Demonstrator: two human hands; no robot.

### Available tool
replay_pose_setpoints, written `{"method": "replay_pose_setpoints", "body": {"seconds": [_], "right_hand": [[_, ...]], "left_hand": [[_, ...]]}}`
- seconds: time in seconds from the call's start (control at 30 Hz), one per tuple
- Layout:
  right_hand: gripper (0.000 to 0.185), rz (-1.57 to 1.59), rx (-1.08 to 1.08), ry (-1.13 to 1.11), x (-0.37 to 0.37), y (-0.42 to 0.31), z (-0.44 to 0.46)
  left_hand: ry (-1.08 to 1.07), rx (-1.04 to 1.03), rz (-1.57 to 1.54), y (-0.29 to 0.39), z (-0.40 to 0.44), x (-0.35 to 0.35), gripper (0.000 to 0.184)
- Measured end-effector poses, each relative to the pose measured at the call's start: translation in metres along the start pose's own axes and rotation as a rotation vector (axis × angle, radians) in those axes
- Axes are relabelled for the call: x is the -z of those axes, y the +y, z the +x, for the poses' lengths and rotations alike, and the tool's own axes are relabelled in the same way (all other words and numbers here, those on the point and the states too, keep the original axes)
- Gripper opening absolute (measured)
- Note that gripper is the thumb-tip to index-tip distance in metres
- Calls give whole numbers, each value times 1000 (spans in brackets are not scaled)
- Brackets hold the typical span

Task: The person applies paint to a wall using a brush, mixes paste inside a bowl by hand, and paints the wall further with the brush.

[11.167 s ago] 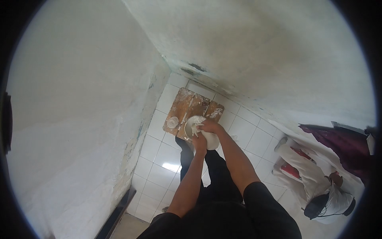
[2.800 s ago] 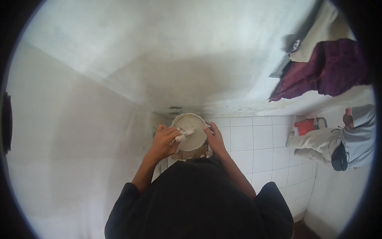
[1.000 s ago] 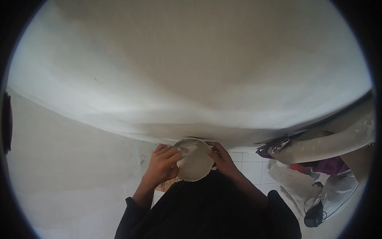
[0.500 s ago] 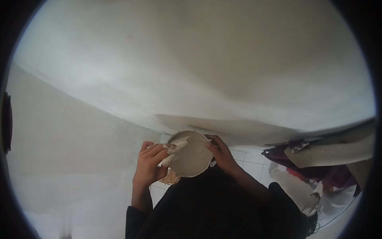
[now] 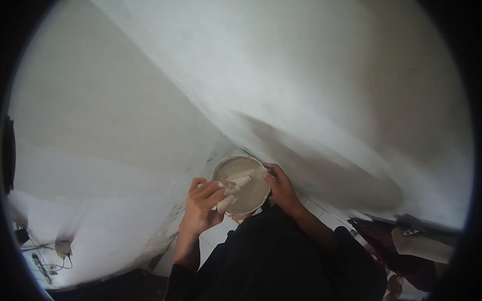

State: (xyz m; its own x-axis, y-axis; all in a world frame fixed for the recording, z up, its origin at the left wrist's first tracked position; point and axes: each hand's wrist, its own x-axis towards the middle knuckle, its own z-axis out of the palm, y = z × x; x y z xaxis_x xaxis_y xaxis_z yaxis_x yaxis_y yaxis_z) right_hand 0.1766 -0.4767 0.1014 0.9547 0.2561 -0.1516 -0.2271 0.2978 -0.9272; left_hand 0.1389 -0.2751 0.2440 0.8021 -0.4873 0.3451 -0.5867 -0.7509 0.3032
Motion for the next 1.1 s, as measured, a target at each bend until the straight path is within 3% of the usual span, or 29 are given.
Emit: {"method": "replay_pose_setpoints", "body": {"seconds": [0.13, 0.3, 0.33, 0.53, 0.8, 0.9, 1.1], "right_hand": [[34, 88, 31, -23, 16, 21, 11], [35, 111, -65, -56, 50, 35, 14], [35, 90, -50, -47, 16, 19, 13], [34, 70, -53, -78, -9, 5, 33], [34, -33, -90, -62, -40, -11, 65], [34, -15, -111, -85, -41, -18, 66], [34, -64, -118, -74, -43, -29, 79]], "left_hand": [[25, 49, 182, 0, 16, -23, 44], [-58, 40, 98, 16, 10, -66, 45], [-36, 36, 84, 6, -3, -30, 44], [119, 58, 154, -36, 10, -13, 41], [51, 46, -44, -60, -2, 9, 42], [90, 64, 84, -68, 11, 21, 42], [36, -26, 23, -82, 16, 8, 42]]}}
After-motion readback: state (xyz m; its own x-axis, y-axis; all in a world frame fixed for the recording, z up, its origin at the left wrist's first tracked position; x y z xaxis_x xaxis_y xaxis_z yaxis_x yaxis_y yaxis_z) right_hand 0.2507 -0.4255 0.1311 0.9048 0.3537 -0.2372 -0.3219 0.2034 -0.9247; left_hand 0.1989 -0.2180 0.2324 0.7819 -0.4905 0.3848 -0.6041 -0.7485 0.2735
